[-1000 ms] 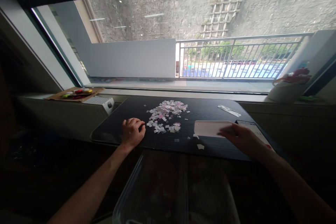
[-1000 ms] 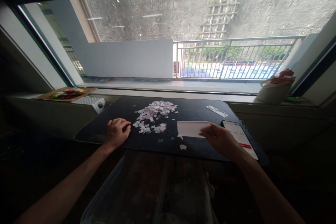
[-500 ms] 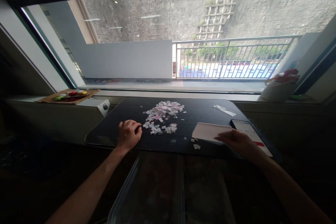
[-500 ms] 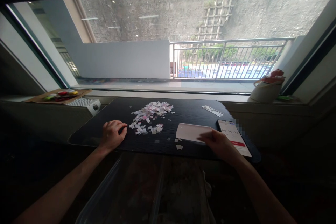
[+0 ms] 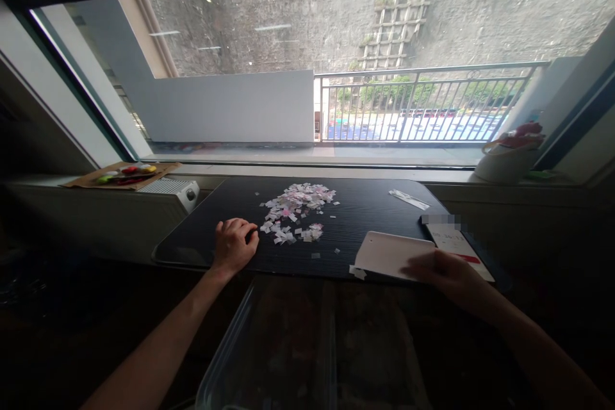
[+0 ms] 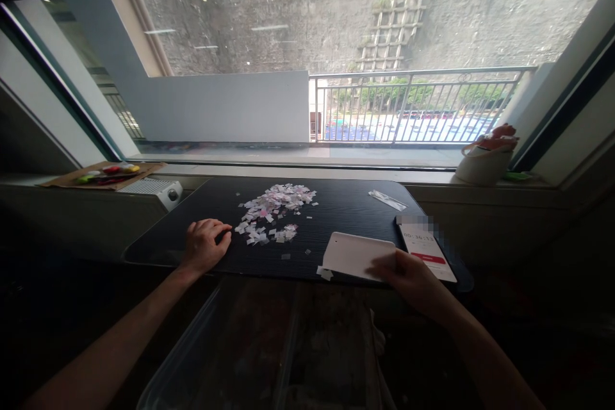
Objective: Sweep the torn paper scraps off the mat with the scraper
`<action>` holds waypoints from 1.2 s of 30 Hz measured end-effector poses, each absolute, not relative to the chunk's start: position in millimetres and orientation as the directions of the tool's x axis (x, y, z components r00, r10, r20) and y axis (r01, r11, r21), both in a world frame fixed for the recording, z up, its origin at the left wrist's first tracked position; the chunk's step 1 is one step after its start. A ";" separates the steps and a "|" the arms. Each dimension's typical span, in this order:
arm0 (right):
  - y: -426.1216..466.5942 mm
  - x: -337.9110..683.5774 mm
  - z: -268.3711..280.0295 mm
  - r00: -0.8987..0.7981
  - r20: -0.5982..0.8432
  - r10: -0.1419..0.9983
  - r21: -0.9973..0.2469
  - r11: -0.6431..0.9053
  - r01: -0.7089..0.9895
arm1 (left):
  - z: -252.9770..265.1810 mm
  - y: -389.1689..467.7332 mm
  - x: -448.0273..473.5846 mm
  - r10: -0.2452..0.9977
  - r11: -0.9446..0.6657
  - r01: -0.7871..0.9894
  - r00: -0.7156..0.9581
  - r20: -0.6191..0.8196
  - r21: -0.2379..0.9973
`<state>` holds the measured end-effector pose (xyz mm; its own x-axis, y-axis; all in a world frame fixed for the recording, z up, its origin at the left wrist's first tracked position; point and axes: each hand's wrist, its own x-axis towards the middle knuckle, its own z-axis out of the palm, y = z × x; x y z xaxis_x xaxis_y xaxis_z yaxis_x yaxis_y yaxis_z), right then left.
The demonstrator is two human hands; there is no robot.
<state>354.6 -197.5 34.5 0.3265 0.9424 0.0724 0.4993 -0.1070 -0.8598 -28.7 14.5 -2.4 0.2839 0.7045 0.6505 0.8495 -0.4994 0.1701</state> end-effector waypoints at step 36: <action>-199.2 355.9 36.3 0.205 -0.060 0.977 -0.913 -0.137 0.385 | -1.6 14.3 -28.7 0.699 -0.496 0.855 0.289 0.654 0.153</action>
<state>355.9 -199.2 36.3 0.2052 0.9769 -0.0597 0.3853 -0.1367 -0.9126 -28.7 14.3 -1.6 0.2891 0.6991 0.6540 0.8546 -0.4964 0.1528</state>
